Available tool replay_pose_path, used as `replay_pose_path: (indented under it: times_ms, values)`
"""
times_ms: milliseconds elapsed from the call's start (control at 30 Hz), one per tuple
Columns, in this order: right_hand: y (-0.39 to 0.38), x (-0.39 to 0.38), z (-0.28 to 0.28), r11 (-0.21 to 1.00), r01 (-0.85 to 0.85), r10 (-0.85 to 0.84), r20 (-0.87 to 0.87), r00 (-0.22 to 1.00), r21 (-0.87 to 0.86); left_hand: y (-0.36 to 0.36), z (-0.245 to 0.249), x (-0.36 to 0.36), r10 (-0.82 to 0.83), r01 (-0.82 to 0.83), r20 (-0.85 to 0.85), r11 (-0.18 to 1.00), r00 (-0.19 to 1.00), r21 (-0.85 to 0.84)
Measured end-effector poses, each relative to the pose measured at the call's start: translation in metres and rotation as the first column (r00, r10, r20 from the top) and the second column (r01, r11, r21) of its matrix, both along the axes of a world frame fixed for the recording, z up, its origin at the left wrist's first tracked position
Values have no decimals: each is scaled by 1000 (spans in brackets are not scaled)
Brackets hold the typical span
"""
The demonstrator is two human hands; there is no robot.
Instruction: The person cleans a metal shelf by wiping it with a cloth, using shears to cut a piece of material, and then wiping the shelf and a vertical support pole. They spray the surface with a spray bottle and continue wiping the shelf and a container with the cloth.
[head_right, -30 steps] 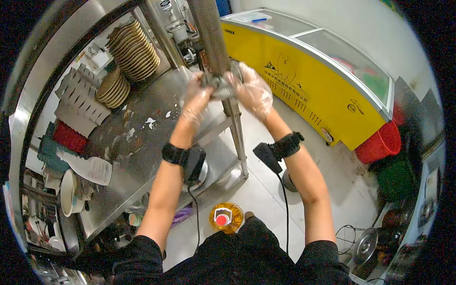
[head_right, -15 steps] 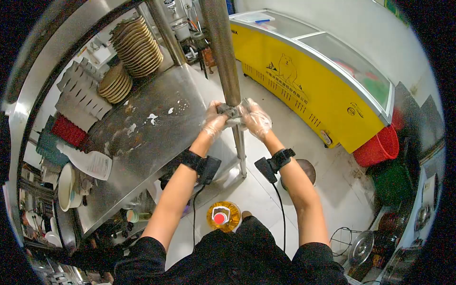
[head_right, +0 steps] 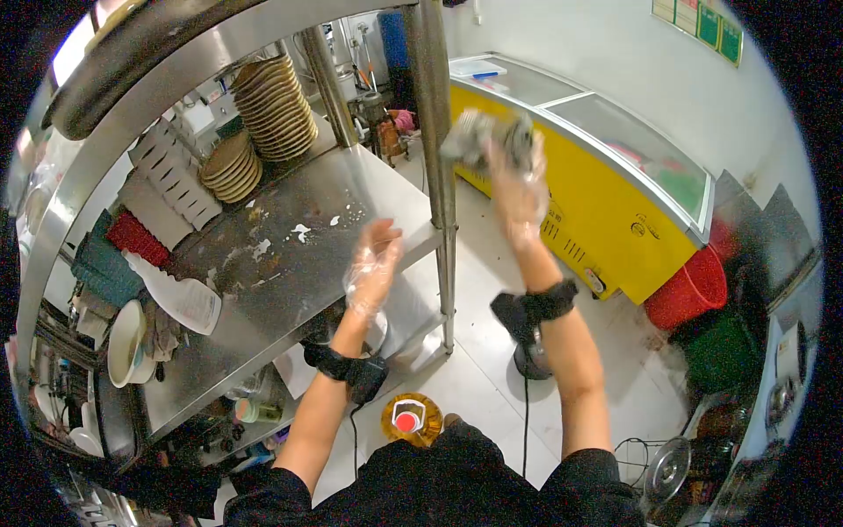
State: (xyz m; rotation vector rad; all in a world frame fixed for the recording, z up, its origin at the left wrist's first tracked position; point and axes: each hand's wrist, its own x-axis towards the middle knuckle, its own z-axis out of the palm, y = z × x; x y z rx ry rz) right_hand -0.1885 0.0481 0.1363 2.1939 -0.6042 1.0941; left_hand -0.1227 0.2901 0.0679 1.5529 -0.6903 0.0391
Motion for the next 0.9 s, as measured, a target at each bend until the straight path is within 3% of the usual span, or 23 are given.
replay_pose_path:
  times_ms: [33, 67, 133, 167, 233, 267, 333, 367, 433, 467, 500, 533, 567, 600, 633, 700, 767, 800, 833, 867, 900]
  values:
    - [16, -6, 49, 881, -307, 195, 313, 930, 361, 8, 2, -2, 51, -50, 16, 999, 999, -16]
    - [29, -8, 91, 559, -631, 222, 636, 739, 538, 16, 2, -2, 49, -49, 20, 999, 999, -21]
    - [39, 8, 130, 636, -730, 307, 787, 536, 249, 28, 1, 3, 167, -174, 66, 979, 984, 104]
    - [37, 17, 141, 541, -821, 414, 793, 447, 181, 32, -7, 10, 202, -215, 120, 970, 972, 109]
    - [25, 49, 135, 656, -713, 417, 668, 616, 248, 40, -8, 10, 229, -249, 165, 961, 959, 119]
    - [30, 59, 129, 746, -641, 460, 558, 691, 179, 43, -9, 10, 254, -283, 206, 951, 945, 127]
    - [45, 69, 119, 791, -602, 471, 522, 711, 106, 48, -10, 11, 269, -297, 200, 947, 942, 123]
    - [53, 63, 115, 741, -644, 500, 484, 718, 191, 52, -10, 11, 279, -307, 185, 941, 942, 145]
    - [62, 67, 106, 735, -664, 516, 520, 681, 140, 57, -11, 11, 281, -299, 137, 946, 950, 128]
    - [67, 59, 109, 690, -667, 507, 470, 722, 280, 58, -13, 11, 281, -298, 138, 946, 950, 127]
    - [56, 67, 104, 691, -667, 507, 471, 721, 277, 59, -14, 12, 289, -307, 151, 944, 946, 118]
    - [35, 80, 97, 873, -484, 439, 330, 835, 64, 58, -16, 15, 297, -316, 164, 942, 941, 108]
    - [29, 84, 101, 944, -273, 310, 215, 926, -185, 57, -19, 17, 297, -316, 165, 943, 941, 106]
    - [24, 87, 103, 799, -596, 583, 338, 739, -77, 55, -23, 20, 293, -309, 160, 947, 943, 88]
    - [20, 89, 103, 799, -596, 583, 339, 738, -78, 54, -27, 23, 290, -304, 156, 950, 944, 71]
    - [26, 86, 114, 522, -789, 600, 518, 610, 325, 54, -34, 29, 311, -337, 199, 934, 929, 116]
    - [15, 92, 118, 537, -763, 593, 481, 645, 360, 56, -38, 33, 330, -373, 247, 914, 911, 157]
    - [10, 95, 117, 933, -353, 335, 200, 921, 65, 58, -39, 34, 360, -424, 285, 881, 888, 209]
    - [6, 99, 116, 926, 129, -112, 68, 991, -356, 59, -41, 34, 388, -475, 321, 841, 864, 261]
    - [12, 99, 122, 926, 125, -107, 68, 992, -357, 58, -41, 34, 402, -495, 337, 828, 851, 264]
    - [16, 99, 130, 909, -401, 361, 265, 894, 112, 57, -44, 36, 406, -499, 337, 826, 849, 263]
